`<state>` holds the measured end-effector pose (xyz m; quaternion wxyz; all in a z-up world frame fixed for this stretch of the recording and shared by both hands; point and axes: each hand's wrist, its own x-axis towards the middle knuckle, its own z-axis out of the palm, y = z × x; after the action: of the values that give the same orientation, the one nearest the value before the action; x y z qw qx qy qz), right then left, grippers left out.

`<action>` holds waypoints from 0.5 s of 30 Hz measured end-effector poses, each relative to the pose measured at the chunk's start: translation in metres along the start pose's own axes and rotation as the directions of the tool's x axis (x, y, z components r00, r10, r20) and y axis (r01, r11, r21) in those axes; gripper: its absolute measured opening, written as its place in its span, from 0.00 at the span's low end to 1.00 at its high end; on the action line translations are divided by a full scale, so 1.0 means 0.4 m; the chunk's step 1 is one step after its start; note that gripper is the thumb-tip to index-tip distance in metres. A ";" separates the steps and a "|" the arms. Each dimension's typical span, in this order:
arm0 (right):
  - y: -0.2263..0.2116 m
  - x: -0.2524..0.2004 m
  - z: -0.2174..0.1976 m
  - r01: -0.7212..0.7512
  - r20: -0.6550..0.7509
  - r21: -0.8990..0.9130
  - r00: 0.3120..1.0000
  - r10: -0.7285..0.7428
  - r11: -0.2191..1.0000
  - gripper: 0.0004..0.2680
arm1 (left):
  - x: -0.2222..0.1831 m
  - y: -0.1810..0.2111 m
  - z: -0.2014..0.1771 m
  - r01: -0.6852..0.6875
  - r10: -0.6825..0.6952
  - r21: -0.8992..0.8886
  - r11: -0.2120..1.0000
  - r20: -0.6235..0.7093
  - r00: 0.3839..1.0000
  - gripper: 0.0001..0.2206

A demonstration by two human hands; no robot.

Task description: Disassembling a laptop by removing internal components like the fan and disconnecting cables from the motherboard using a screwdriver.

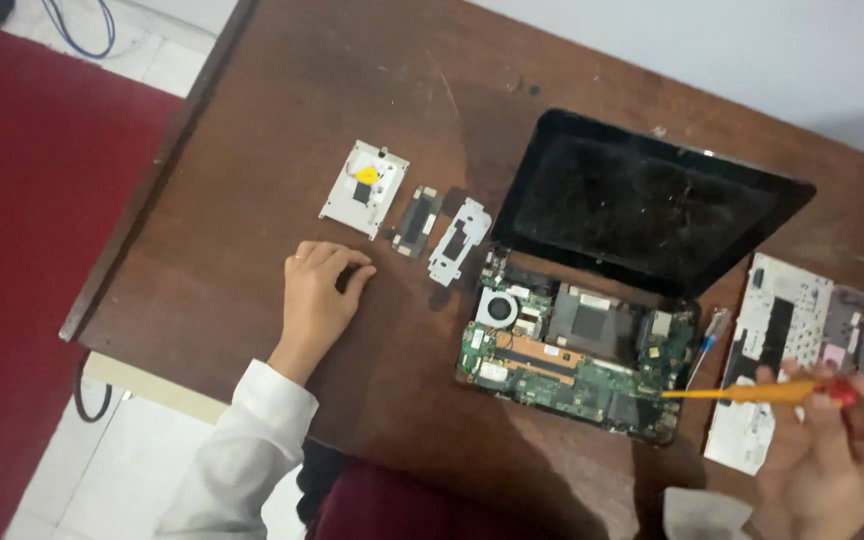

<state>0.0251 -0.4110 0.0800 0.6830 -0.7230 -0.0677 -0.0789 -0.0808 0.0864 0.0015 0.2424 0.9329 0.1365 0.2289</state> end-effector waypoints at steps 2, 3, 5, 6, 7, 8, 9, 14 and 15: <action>0.013 -0.031 0.005 -0.038 -0.133 0.114 0.990 0.053 0.993 0.11 | 0.011 0.000 0.020 0.046 -0.045 0.009 0.999 -0.038 0.998 0.03; 0.031 -0.044 -0.001 -0.032 -0.136 0.117 0.990 0.048 0.993 0.11 | 0.013 0.000 0.024 0.040 -0.040 0.009 0.999 -0.042 0.998 0.03; 0.073 -0.067 -0.011 -0.061 -0.155 0.253 0.983 0.103 0.966 0.12 | 0.017 -0.002 0.037 0.040 -0.038 0.023 0.999 -0.111 0.993 0.03; 0.114 -0.082 -0.025 -0.054 -0.157 0.257 0.983 0.097 0.965 0.12 | 0.022 -0.004 0.032 0.035 -0.032 0.024 0.999 -0.116 0.993 0.03; 0.153 -0.090 -0.045 -0.092 -0.208 0.273 0.966 0.152 0.958 0.12 | 0.022 -0.002 0.034 0.030 -0.026 0.031 0.999 -0.111 0.993 0.03; 0.193 -0.098 -0.065 -0.128 -0.257 0.291 0.944 0.206 0.948 0.12 | 0.023 -0.002 0.036 0.024 -0.020 0.038 0.999 -0.106 0.994 0.03; 0.161 -0.088 -0.045 -0.129 -0.249 0.292 0.946 0.206 0.948 0.12 | 0.028 0.000 0.039 0.030 -0.025 0.041 0.999 -0.111 0.993 0.03; 0.113 -0.090 -0.024 -0.269 -0.346 0.069 0.897 0.276 0.961 0.10 | 0.013 0.002 0.063 0.051 -0.048 0.030 0.998 -0.091 0.995 0.03; 0.096 -0.090 -0.011 -0.268 -0.345 0.073 0.897 0.277 0.961 0.10 | 0.014 0.004 0.063 0.049 -0.046 0.033 0.998 -0.093 0.995 0.03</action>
<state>-0.0022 -0.4172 0.0354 0.6969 -0.6913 0.1564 -0.1095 -0.0634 0.0775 -0.0152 0.2246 0.9219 0.1737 0.2634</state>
